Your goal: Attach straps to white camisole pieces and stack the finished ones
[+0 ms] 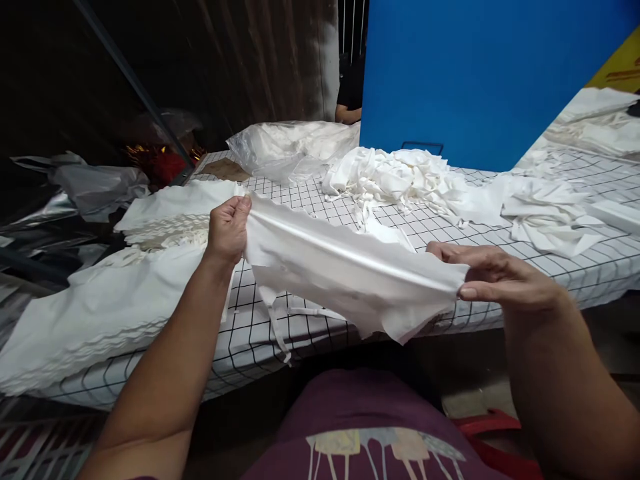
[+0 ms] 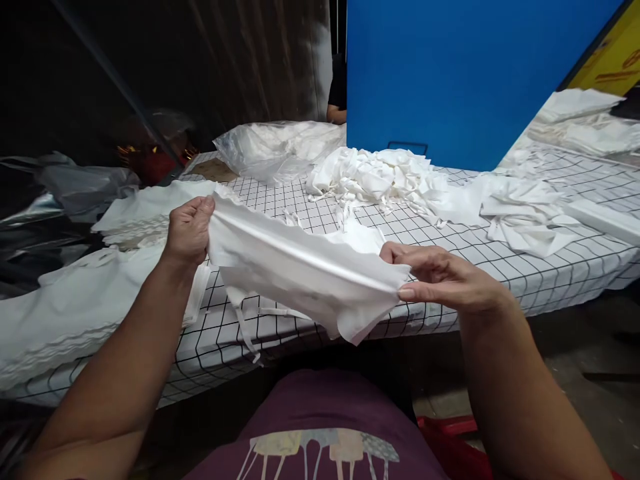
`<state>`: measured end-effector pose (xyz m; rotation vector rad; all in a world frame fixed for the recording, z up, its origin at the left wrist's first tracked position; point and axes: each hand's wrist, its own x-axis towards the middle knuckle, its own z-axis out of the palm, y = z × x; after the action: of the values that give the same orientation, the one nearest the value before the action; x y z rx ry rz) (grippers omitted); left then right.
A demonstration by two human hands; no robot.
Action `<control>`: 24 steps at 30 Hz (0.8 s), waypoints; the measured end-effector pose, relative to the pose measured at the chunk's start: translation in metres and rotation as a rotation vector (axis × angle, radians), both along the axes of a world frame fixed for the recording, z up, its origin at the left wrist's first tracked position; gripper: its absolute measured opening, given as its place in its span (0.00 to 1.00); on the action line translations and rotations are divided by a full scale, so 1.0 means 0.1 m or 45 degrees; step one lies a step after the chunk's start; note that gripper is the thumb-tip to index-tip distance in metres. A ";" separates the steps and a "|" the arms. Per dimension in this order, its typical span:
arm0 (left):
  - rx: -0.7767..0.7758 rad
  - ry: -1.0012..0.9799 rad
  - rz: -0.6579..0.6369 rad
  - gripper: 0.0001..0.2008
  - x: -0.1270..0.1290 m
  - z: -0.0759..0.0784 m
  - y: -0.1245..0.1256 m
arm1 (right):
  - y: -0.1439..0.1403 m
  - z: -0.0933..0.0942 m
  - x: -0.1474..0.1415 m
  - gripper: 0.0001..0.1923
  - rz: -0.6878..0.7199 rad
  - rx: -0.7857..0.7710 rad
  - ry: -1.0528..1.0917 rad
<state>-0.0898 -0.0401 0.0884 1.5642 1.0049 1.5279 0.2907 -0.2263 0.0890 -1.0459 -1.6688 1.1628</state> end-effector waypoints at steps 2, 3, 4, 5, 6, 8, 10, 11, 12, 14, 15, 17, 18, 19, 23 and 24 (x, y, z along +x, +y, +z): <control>0.019 -0.083 -0.062 0.15 -0.03 0.09 -0.01 | -0.02 0.04 0.06 0.10 0.047 0.139 -0.057; 0.037 -0.126 -0.101 0.14 -0.05 0.15 -0.02 | -0.02 0.06 0.09 0.10 0.065 0.206 -0.061; 0.056 -0.154 -0.142 0.13 -0.05 0.20 -0.03 | -0.01 0.07 0.11 0.09 0.046 0.256 -0.025; 0.075 -0.164 -0.180 0.12 -0.06 0.25 -0.04 | 0.01 0.07 0.13 0.09 0.035 0.284 0.019; 0.083 -0.152 -0.212 0.11 -0.06 0.29 -0.04 | 0.05 0.07 0.14 0.09 0.039 0.282 0.046; 0.027 -0.074 -0.271 0.10 -0.04 0.33 -0.04 | 0.14 0.04 0.12 0.09 0.072 0.193 0.012; -0.116 0.003 -0.292 0.12 -0.02 0.30 -0.03 | 0.25 0.00 0.07 0.08 0.129 0.072 -0.086; -0.200 0.031 -0.285 0.13 -0.02 0.26 -0.01 | 0.30 -0.02 0.05 0.08 0.156 0.029 -0.118; -0.279 0.053 -0.270 0.14 -0.03 0.21 0.01 | 0.33 -0.04 0.02 0.09 0.175 0.002 -0.123; -0.392 0.079 -0.225 0.17 -0.06 0.08 0.06 | 0.36 -0.10 -0.01 0.11 0.175 -0.031 -0.082; -0.434 0.089 -0.209 0.19 -0.09 0.01 0.10 | 0.37 -0.13 -0.01 0.12 0.162 -0.055 -0.067; -0.510 0.117 -0.170 0.21 -0.14 -0.14 0.19 | 0.36 -0.18 -0.02 0.14 0.144 -0.101 -0.054; -0.541 0.154 -0.142 0.21 -0.15 -0.21 0.23 | 0.35 -0.20 -0.02 0.14 0.141 -0.116 -0.044; -0.550 0.217 -0.095 0.20 -0.14 -0.27 0.25 | 0.35 -0.22 -0.03 0.15 0.141 -0.127 -0.028; -0.280 0.609 0.201 0.15 0.13 -0.34 0.05 | 0.39 -0.27 -0.20 0.17 0.065 -0.172 0.071; -0.179 0.682 0.202 0.14 0.27 -0.31 -0.09 | 0.42 -0.27 -0.27 0.17 0.034 -0.179 0.084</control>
<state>-0.0629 -0.0495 0.0570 1.8709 1.5265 1.1210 0.2634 -0.1845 0.0616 -1.0627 -1.5726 1.3339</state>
